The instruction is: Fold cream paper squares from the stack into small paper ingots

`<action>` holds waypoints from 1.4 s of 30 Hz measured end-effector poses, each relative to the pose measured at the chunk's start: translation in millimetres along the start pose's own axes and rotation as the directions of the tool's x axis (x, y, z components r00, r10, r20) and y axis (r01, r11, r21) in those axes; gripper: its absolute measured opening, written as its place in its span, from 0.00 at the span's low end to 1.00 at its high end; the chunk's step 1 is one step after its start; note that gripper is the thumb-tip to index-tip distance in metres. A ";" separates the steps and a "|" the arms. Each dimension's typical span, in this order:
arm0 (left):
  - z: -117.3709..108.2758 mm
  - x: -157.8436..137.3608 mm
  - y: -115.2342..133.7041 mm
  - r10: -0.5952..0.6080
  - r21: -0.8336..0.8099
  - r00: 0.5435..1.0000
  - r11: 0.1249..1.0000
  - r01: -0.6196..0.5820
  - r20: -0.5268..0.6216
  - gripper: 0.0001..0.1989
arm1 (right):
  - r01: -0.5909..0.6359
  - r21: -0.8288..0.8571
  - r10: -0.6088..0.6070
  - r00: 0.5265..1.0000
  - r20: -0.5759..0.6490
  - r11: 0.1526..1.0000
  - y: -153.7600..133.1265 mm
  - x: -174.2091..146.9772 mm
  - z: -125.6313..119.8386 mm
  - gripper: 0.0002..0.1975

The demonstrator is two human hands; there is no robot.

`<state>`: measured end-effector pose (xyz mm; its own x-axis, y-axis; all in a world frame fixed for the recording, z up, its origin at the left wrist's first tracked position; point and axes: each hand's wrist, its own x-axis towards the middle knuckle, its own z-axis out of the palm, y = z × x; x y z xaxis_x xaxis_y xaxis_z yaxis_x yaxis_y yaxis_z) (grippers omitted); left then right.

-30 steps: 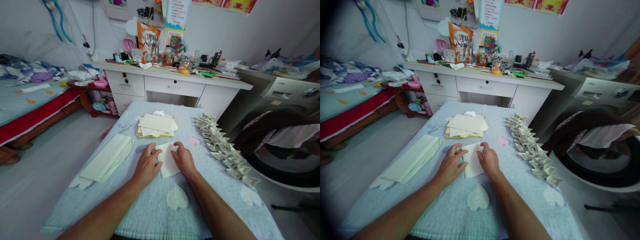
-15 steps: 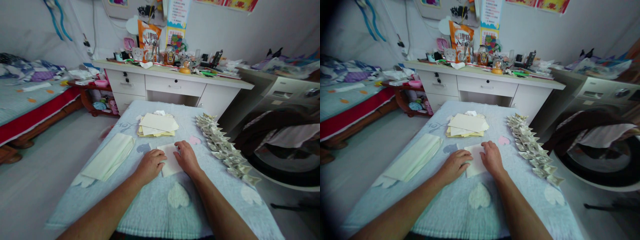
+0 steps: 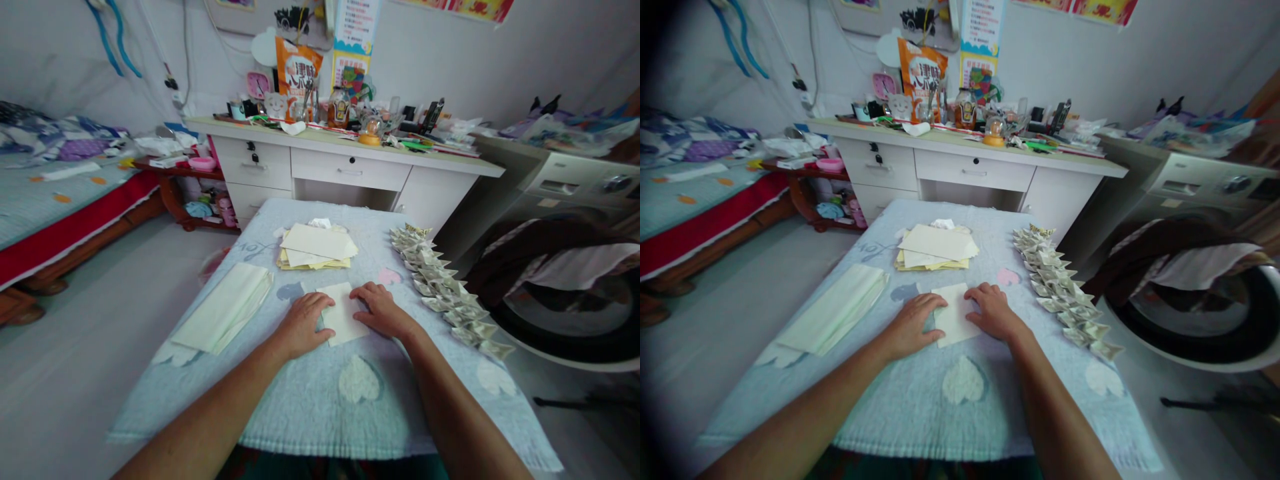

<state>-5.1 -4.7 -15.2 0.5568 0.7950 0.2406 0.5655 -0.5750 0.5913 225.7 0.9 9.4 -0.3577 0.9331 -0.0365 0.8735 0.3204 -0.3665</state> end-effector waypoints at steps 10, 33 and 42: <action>0.0 -0.6 -2.4 0.003 0.038 0.999 0.999 -0.005 0.053 0.39 | -0.003 -0.168 0.019 0.995 0.093 0.986 -13.7 -8.5 -22.8 0.29; -8.3 -0.8 -4.7 0.049 -0.068 0.996 0.996 -0.054 -0.070 0.25 | 0.348 0.134 -0.283 0.891 -0.356 0.928 -32.7 -14.1 28.5 0.18; -6.9 0.5 -8.2 0.097 0.048 0.993 0.995 -0.093 -0.075 0.07 | 0.280 0.000 -0.273 0.933 -0.233 0.960 -44.9 -26.1 20.5 0.12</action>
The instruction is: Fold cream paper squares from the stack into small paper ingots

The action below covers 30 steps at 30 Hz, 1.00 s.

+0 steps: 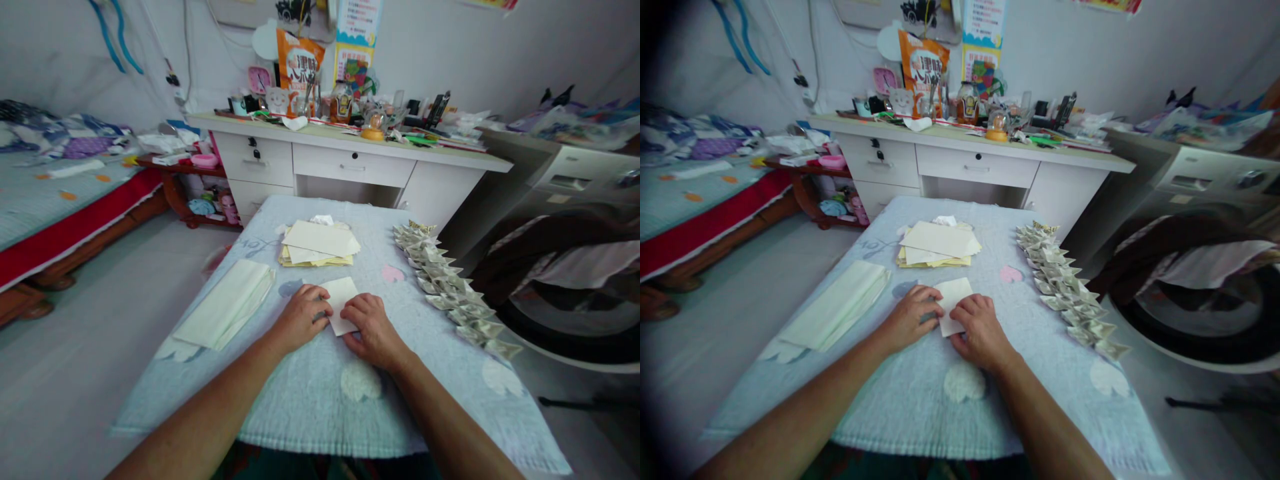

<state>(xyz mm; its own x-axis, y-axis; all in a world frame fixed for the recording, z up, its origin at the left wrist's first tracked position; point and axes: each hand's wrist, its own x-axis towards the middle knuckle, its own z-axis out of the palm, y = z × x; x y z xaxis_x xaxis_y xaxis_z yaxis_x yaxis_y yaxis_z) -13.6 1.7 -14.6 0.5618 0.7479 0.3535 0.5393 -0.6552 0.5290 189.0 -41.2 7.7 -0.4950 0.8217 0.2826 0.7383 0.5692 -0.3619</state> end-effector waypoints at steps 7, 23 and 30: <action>-3.3 0.7 2.2 -0.021 0.008 0.999 1.000 0.021 -0.024 0.11 | 0.058 -0.016 -0.058 0.998 0.003 0.998 -1.5 -1.5 4.9 0.05; -16.8 1.1 13.5 -0.297 -0.449 0.924 0.878 0.166 -0.240 0.07 | -0.109 0.529 0.351 0.855 -0.383 0.842 15.0 -1.3 -0.3 0.28; -13.9 4.4 15.1 -0.519 -0.871 0.855 0.428 0.242 -0.018 0.11 | -0.125 0.860 0.368 0.926 -0.077 0.494 13.5 2.7 4.7 0.26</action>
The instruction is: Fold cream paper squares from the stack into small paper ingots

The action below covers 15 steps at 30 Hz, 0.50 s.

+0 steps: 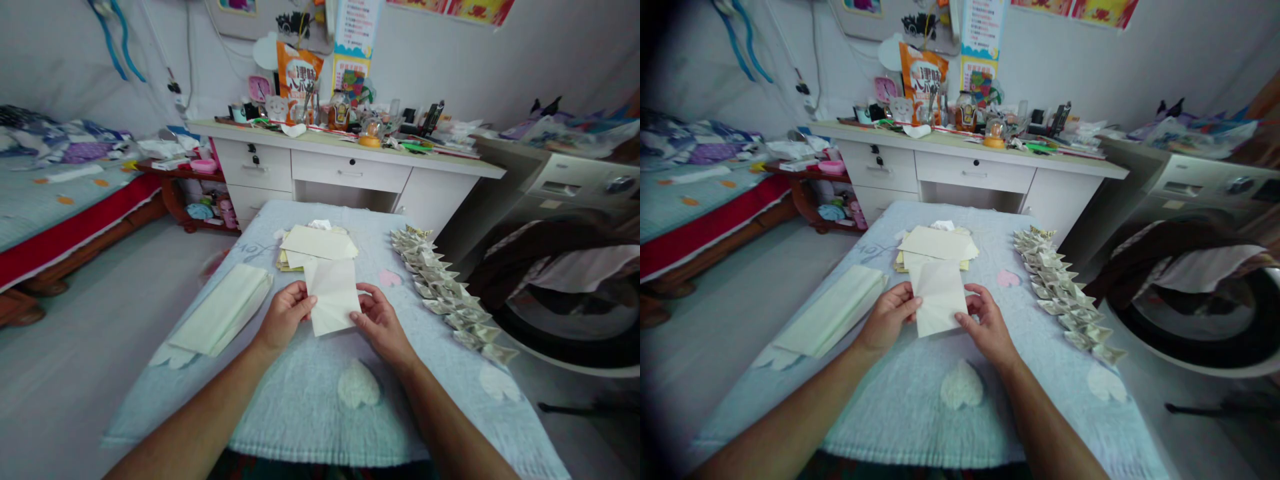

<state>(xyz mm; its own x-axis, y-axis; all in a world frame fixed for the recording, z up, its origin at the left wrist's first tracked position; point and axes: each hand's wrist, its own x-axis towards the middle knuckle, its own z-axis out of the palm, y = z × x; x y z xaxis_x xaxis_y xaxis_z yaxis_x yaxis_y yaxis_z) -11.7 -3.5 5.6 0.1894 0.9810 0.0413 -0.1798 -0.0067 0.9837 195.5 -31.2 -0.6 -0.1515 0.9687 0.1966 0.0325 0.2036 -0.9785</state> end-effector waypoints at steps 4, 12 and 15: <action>1.0 1.0 -2.1 -0.105 -0.056 0.994 0.993 0.105 0.013 0.12 | -0.122 0.193 0.111 0.992 0.065 0.974 -3.8 -0.8 4.7 0.27; 0.8 5.1 -10.2 -0.126 -0.080 0.992 0.989 0.124 -0.020 0.13 | 0.026 -0.151 -0.029 0.999 -0.017 0.988 -2.8 -4.1 0.7 0.25; 1.4 6.4 -13.9 -0.135 -0.076 0.990 0.988 0.133 -0.028 0.16 | 0.231 -0.523 -0.281 0.960 -0.018 0.821 -4.5 -7.8 -1.8 0.29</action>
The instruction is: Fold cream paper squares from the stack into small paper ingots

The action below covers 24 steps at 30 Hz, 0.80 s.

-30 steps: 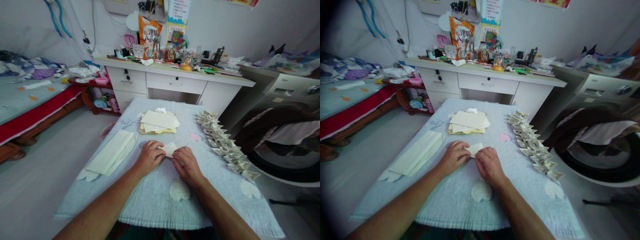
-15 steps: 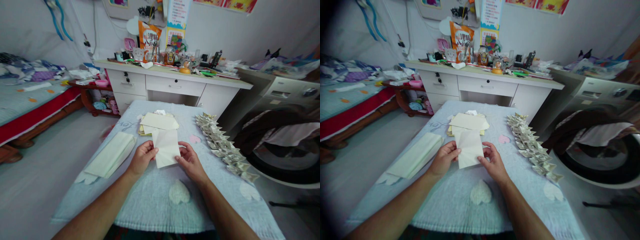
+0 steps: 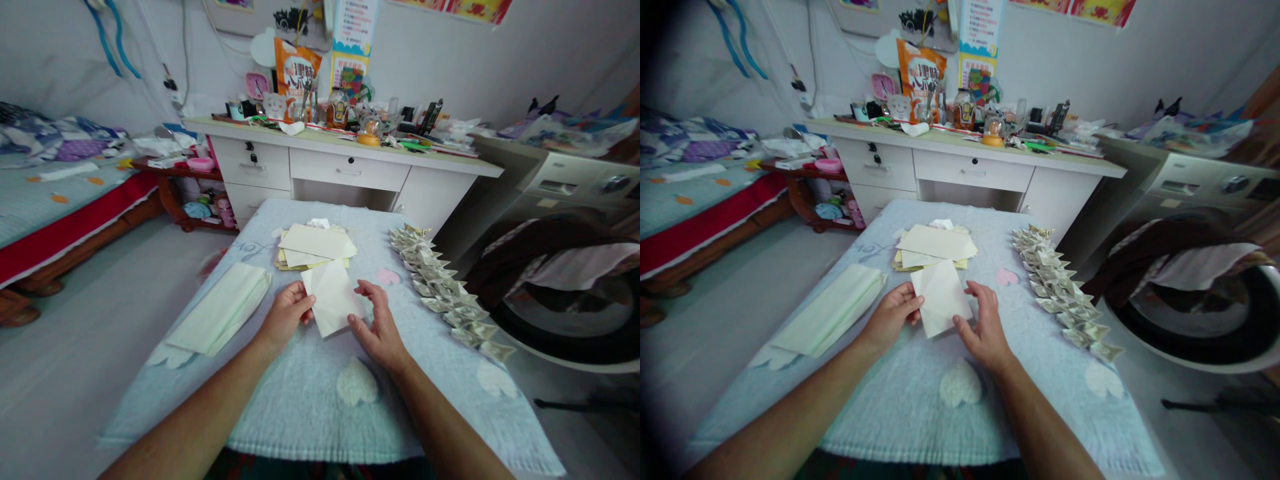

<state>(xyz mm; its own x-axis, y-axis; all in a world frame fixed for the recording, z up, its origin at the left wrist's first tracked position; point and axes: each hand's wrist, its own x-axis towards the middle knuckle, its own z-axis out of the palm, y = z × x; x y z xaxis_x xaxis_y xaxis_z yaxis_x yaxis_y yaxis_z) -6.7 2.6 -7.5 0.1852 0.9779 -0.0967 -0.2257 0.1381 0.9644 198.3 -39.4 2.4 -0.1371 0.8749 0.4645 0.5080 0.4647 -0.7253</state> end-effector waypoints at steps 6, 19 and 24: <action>4.9 -2.3 2.8 0.005 0.072 1.000 0.997 -0.003 -0.027 0.20 | 0.225 -0.423 -0.198 0.974 0.108 0.878 -7.5 -2.5 3.8 0.36; 8.0 -6.2 5.5 -0.020 0.070 1.000 0.997 0.021 -0.012 0.23 | 0.340 -0.513 -0.255 0.939 0.231 0.788 -7.8 -7.6 13.8 0.26; 6.5 -6.2 -1.9 0.032 0.236 0.995 0.970 -0.053 0.092 0.24 | 0.373 -0.493 -0.257 0.922 0.289 0.786 -11.6 -4.9 9.8 0.16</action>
<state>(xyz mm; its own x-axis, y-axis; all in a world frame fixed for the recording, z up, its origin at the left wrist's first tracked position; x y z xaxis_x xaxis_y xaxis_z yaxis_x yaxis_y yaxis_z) -1.2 -4.8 -7.2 0.2648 0.9634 -0.0425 -0.0032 0.0449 0.9990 184.7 -47.8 3.6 -0.5027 0.7271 0.4676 0.7672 0.6245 -0.1464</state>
